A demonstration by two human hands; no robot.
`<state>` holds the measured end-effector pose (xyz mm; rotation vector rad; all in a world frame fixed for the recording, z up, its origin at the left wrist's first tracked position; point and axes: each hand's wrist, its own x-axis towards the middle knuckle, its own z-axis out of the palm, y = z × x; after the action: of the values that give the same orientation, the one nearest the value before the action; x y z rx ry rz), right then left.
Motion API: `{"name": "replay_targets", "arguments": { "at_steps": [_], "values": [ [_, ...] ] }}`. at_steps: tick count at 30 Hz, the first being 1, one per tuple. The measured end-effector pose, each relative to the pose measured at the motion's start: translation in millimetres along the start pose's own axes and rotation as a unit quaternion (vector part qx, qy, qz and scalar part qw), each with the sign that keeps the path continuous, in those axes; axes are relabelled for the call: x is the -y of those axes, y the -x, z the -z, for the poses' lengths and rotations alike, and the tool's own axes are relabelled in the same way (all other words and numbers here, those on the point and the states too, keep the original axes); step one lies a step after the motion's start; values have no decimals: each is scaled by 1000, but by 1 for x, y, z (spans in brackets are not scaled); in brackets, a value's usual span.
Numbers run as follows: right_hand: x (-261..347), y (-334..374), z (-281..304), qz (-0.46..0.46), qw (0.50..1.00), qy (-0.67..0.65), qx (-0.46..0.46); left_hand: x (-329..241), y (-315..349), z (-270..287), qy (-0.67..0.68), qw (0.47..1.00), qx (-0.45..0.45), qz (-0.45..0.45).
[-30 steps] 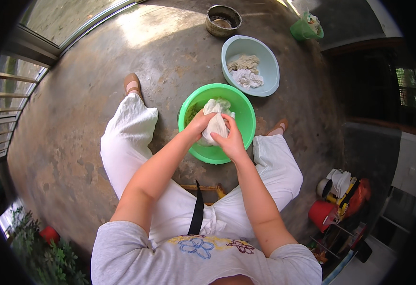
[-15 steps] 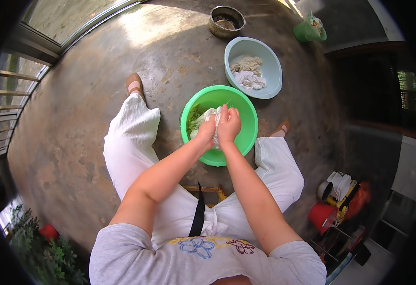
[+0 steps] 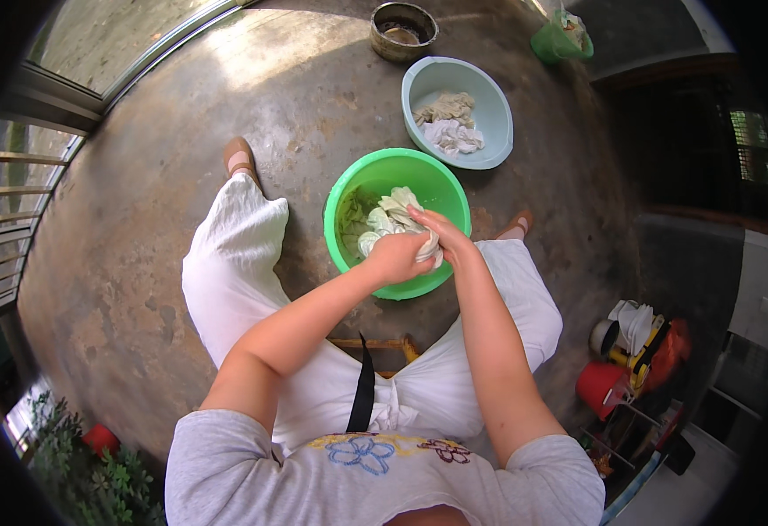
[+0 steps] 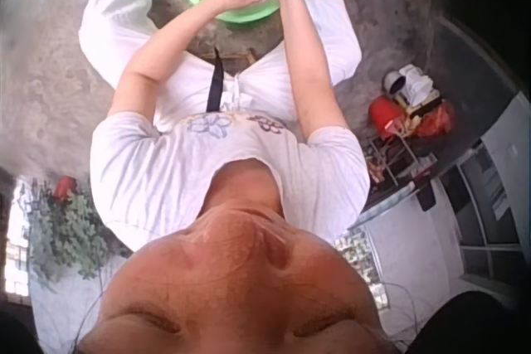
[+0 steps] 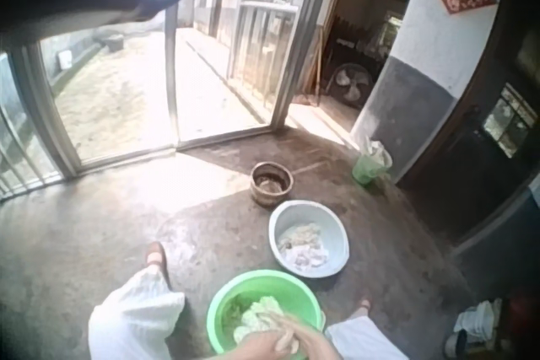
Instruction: The person sits on the floor and hand-washes a light-colored cloth in a green basin filled with water. They repeatedly scrub, wring, and rinse the cloth, occasionally lifting it to inspect it before submerging it again. A second basin containing other wet clothes is visible nearby.
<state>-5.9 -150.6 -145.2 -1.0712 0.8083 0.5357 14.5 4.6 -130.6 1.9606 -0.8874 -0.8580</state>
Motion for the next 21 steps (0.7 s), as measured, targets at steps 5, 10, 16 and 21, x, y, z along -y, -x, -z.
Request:
{"name": "replay_targets", "arguments": {
  "at_steps": [5,10,16,21],
  "values": [
    [-36,-41,35,197,953,74,-219,24,8,-30,-39,993,13,107],
    [-40,-1,-17,151,951,144,-229,30,-14,-20,564,748,-90,338],
    [-57,32,-93,311,847,305,-306,88,-29,-41,744,607,-158,232],
    [-48,-43,-24,109,865,263,-413,21,-24,-42,606,682,-291,287]
  ]
}}
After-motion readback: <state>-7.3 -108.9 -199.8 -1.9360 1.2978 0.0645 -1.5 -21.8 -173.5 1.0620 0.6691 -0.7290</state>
